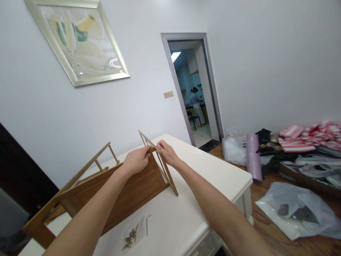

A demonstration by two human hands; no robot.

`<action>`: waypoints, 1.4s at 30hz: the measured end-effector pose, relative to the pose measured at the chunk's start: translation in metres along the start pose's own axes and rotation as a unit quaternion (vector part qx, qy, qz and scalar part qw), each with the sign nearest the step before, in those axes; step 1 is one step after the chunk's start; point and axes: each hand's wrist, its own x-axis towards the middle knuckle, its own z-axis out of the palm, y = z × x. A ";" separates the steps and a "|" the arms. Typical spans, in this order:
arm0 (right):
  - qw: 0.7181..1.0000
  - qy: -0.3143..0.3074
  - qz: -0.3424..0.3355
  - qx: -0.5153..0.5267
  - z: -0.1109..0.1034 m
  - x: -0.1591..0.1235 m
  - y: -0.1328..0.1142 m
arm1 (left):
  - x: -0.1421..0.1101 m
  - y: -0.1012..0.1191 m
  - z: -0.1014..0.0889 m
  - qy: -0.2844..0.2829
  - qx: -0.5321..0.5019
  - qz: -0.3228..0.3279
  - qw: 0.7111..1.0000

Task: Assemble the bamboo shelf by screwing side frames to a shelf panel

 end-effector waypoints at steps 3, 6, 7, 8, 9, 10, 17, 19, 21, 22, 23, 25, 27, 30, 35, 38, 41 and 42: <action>1.000 -0.014 -0.012 -0.002 -0.002 -0.001 -0.005 | 0.001 -0.001 0.001 -0.004 0.002 -0.001 1.000; 0.999 -0.030 -0.017 -0.010 -0.003 0.003 -0.008 | 0.001 -0.001 0.002 -0.001 0.000 0.001 1.000; 0.999 -0.034 -0.017 -0.012 -0.003 0.004 -0.008 | 0.001 -0.001 0.002 0.001 -0.001 0.002 1.000; 0.999 -0.035 -0.015 -0.015 -0.003 0.006 -0.008 | 0.001 0.000 0.001 0.002 -0.001 0.002 1.000; 0.999 -0.034 -0.013 -0.019 -0.003 0.007 -0.008 | 0.000 0.000 0.001 0.002 -0.001 0.002 1.000; 0.999 -0.031 -0.010 -0.021 -0.002 0.009 -0.007 | 0.000 0.001 0.001 0.001 0.001 0.001 1.000; 0.999 -0.031 0.030 0.002 0.005 0.017 -0.001 | -0.001 0.000 0.000 0.000 -0.001 0.024 1.000; 0.999 -0.029 0.036 0.005 0.005 0.017 0.000 | -0.001 0.000 0.000 0.002 -0.006 0.026 1.000; 0.999 -0.027 0.038 0.009 0.005 0.018 0.001 | -0.001 0.001 -0.001 0.004 -0.008 0.022 1.000; 0.999 -0.027 0.037 0.011 0.005 0.018 0.001 | -0.001 0.001 -0.002 0.002 -0.007 0.018 1.000; 0.999 -0.027 0.034 0.012 0.005 0.018 0.001 | -0.002 0.002 -0.002 -0.001 -0.006 0.015 1.000; 0.999 -0.025 0.025 0.010 0.005 0.019 0.001 | -0.002 0.004 -0.004 -0.004 -0.004 0.010 1.000; 1.000 -0.017 0.019 0.002 0.003 0.018 0.001 | -0.003 0.004 -0.005 -0.006 -0.001 0.012 1.000; 1.000 -0.015 0.014 0.002 0.000 0.016 -0.002 | -0.003 0.004 -0.005 -0.006 -0.001 0.019 1.000; 0.999 -0.041 0.008 0.006 -0.006 0.011 -0.009 | -0.003 0.003 -0.003 -0.003 0.005 0.019 1.000; 0.999 -0.051 0.001 -0.005 -0.008 0.009 -0.011 | -0.003 0.003 -0.002 0.005 0.013 0.024 1.000; 0.998 -0.055 -0.012 -0.025 -0.008 0.009 -0.011 | -0.003 0.004 -0.002 0.009 0.021 0.022 1.000; 0.998 -0.055 -0.015 -0.030 -0.008 0.010 -0.010 | -0.003 0.004 -0.002 0.010 0.023 0.020 0.999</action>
